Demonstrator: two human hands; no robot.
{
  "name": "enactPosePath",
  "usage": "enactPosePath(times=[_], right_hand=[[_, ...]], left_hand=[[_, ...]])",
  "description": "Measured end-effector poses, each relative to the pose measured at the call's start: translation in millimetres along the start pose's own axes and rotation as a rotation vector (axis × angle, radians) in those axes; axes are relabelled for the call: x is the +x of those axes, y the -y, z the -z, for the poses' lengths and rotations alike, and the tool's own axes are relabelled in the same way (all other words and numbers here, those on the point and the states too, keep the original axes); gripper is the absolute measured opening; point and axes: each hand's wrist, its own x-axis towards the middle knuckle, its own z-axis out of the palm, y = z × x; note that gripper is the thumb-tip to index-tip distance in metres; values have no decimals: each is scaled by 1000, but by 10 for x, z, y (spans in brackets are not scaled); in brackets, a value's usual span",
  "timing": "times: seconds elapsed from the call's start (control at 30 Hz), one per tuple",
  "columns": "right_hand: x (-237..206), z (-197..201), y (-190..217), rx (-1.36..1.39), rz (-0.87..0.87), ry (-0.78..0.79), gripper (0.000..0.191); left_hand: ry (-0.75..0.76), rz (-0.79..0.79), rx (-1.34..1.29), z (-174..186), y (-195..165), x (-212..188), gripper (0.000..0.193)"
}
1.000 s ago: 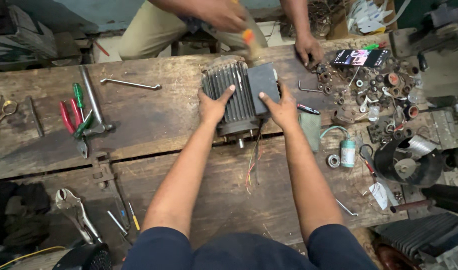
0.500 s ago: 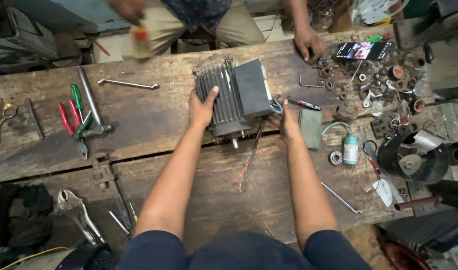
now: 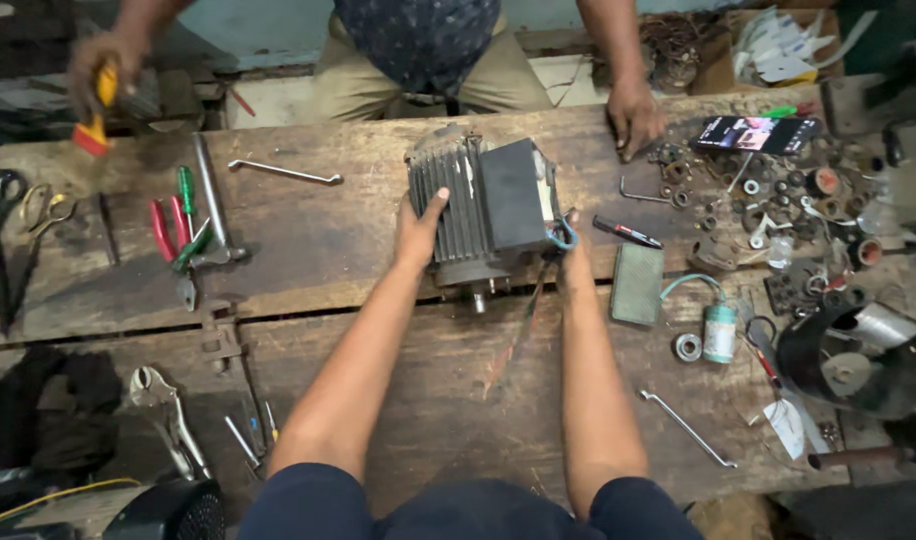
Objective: The person holds an electric motor steady on a wooden workbench and occasionally rotates and repositions it while a coworker uses a wrench to loosen the motor's end cover, exposing the internal windings and capacitors.
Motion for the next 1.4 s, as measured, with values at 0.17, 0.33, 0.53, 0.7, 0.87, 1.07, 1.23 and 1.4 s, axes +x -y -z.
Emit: enactPosePath(times=[0.17,0.33,0.53,0.7,0.87,1.07,1.23,1.4], right_hand=[[35,1,-95,-4,6,-137,55],[94,167,6,-65,117,-152,44],[240,416,223,-238,389,-149,38],[306,332,380,-577,592,-162,35],[-58,-154,456,-706,599,20,31],[-518,-1015,473,-948,749,25,49],[-833,-1439,423,-1096,895,39,48],[-1005,-1902,257,-1141,1005,10,48]], left_hand=[[-57,-20,128,67,-110,-122,53],[-110,-79,83,-113,-119,-165,54],[-250,-90,308,-416,103,-86,59],[-251,-205,370,-320,159,20,56],[-106,120,-118,6,84,53,65],[78,79,-101,683,-345,116,82],[9,-120,529,846,-664,82,122],[49,4,630,895,-690,208,135]])
